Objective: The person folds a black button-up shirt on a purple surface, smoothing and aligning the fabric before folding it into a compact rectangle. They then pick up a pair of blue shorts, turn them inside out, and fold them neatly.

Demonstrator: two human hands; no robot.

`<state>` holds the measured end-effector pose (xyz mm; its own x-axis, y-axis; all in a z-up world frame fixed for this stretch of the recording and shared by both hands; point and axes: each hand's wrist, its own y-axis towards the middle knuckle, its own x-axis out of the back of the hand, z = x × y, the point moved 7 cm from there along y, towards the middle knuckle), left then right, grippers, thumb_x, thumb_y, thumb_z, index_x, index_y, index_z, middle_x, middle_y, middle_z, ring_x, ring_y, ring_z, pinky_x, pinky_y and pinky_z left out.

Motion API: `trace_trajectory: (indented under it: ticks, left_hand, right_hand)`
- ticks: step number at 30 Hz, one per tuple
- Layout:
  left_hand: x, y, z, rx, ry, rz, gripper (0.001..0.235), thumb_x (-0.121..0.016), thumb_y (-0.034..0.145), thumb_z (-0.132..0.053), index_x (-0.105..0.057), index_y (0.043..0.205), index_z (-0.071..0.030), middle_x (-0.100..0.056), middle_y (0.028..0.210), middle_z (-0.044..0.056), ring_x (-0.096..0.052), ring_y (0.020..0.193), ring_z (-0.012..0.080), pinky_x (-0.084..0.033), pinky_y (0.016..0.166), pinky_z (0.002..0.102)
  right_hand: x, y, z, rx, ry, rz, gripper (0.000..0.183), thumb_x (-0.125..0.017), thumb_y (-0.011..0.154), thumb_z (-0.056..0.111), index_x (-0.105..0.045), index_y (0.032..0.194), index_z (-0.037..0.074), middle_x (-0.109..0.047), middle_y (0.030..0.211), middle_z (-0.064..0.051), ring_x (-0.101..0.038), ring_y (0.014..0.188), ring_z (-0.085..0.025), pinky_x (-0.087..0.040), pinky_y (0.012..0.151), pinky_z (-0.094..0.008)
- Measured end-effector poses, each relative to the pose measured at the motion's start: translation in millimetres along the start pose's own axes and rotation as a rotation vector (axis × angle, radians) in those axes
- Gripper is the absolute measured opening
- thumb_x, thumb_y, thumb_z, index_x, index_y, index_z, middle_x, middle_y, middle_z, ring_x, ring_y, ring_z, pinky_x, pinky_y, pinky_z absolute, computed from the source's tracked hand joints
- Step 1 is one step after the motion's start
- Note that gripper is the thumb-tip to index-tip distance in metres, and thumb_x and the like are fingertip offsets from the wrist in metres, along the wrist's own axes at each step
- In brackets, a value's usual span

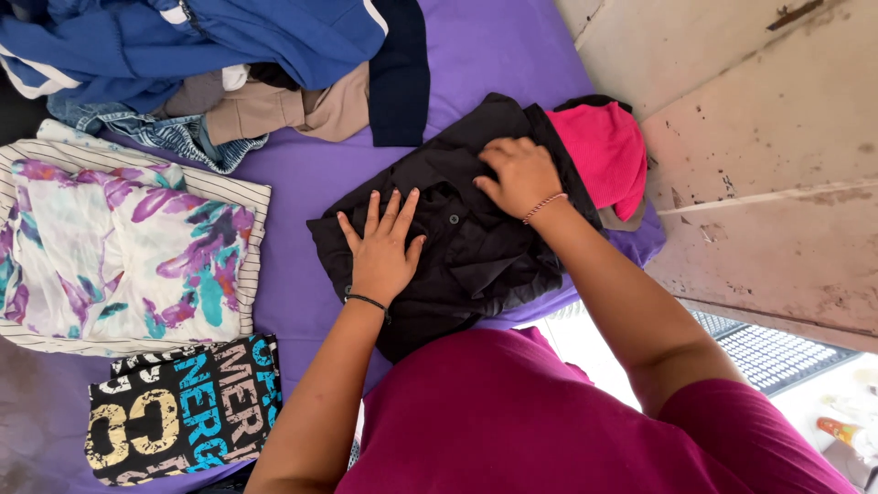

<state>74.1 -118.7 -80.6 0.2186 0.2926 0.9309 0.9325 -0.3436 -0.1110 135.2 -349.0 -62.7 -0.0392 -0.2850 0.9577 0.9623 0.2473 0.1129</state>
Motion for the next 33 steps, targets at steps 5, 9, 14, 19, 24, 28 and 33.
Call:
trace_trajectory:
  ticks: [5, 9, 14, 19, 24, 28, 33]
  left_hand:
    - [1, 1, 8, 0.022, -0.007, -0.016, 0.072, -0.046, 0.102, -0.059, -0.017, 0.164, -0.037, -0.024, 0.169, 0.004, -0.01, 0.157, 0.0294, 0.01, 0.113, 0.075]
    - [-2, 5, 10, 0.056, -0.008, -0.009, 0.072, -0.04, 0.1, -0.067, -0.022, 0.164, -0.037, -0.021, 0.17, 0.007, -0.008, 0.157, 0.0305, 0.011, 0.111, 0.076]
    - [-10, 14, 16, 0.126, 0.034, -0.013, 0.068, -0.035, 0.103, -0.067, -0.026, 0.163, -0.037, -0.022, 0.17, 0.009, -0.008, 0.157, 0.0328, 0.013, 0.111, 0.076]
    - [0, 10, 9, 0.077, -0.003, -0.034, 0.068, -0.039, 0.103, -0.064, -0.023, 0.163, -0.036, -0.013, 0.172, 0.01, -0.004, 0.158, 0.0326, 0.01, 0.111, 0.077]
    - [9, -19, -2, -0.004, -0.002, -0.016, 0.073, -0.044, 0.099, -0.067, -0.027, 0.163, -0.035, -0.018, 0.171, 0.01, -0.007, 0.157, 0.0327, 0.01, 0.109, 0.078]
    - [-4, -27, -4, -0.004, 0.03, 0.076, 0.081, -0.048, 0.093, -0.071, -0.022, 0.163, -0.039, -0.011, 0.172, 0.009, -0.001, 0.158, 0.0312, 0.012, 0.109, 0.078]
    - [-9, -20, -11, 0.027, 0.04, 0.134, 0.079, -0.047, 0.095, -0.069, -0.019, 0.163, -0.039, -0.008, 0.172, 0.01, 0.003, 0.158, 0.0316, 0.014, 0.108, 0.078]
  right_hand:
    - [6, 17, -53, -0.261, 0.088, 0.009, 0.016, -0.059, 0.102, 0.024, -0.063, 0.114, 0.014, -0.074, 0.096, -0.017, -0.071, 0.087, -0.043, -0.054, 0.075, -0.057]
    - [14, 23, -94, -0.305, -0.146, -0.078, 0.015, -0.061, 0.105, 0.036, -0.06, 0.118, 0.03, -0.071, 0.096, -0.003, -0.073, 0.085, -0.032, -0.057, 0.073, -0.048]
    - [9, 20, -102, -0.205, -0.297, -0.058, 0.02, -0.066, 0.101, 0.037, -0.067, 0.121, 0.033, -0.065, 0.098, 0.001, -0.07, 0.089, -0.029, -0.057, 0.073, -0.045]
    - [85, -48, -12, 0.165, 0.03, -0.286, 0.027, -0.072, 0.09, 0.017, -0.072, 0.118, 0.021, -0.066, 0.112, -0.003, -0.064, 0.108, -0.03, -0.048, 0.092, -0.045]
    - [31, -115, 10, 0.313, 0.059, -0.073, 0.023, -0.068, 0.085, 0.029, -0.065, 0.107, 0.021, -0.064, 0.132, -0.003, -0.045, 0.146, -0.028, 0.0, 0.122, -0.059]
    - [16, -105, -60, 0.02, -0.154, -0.321, 0.009, -0.072, 0.095, 0.017, -0.069, 0.103, 0.02, -0.072, 0.096, -0.002, -0.071, 0.099, -0.023, -0.026, 0.119, -0.06]
    - [29, -78, -89, -0.257, -0.035, -0.302, 0.033, -0.062, 0.096, 0.008, -0.068, 0.118, 0.032, -0.071, 0.107, 0.008, -0.067, 0.106, -0.02, -0.042, 0.104, -0.052]
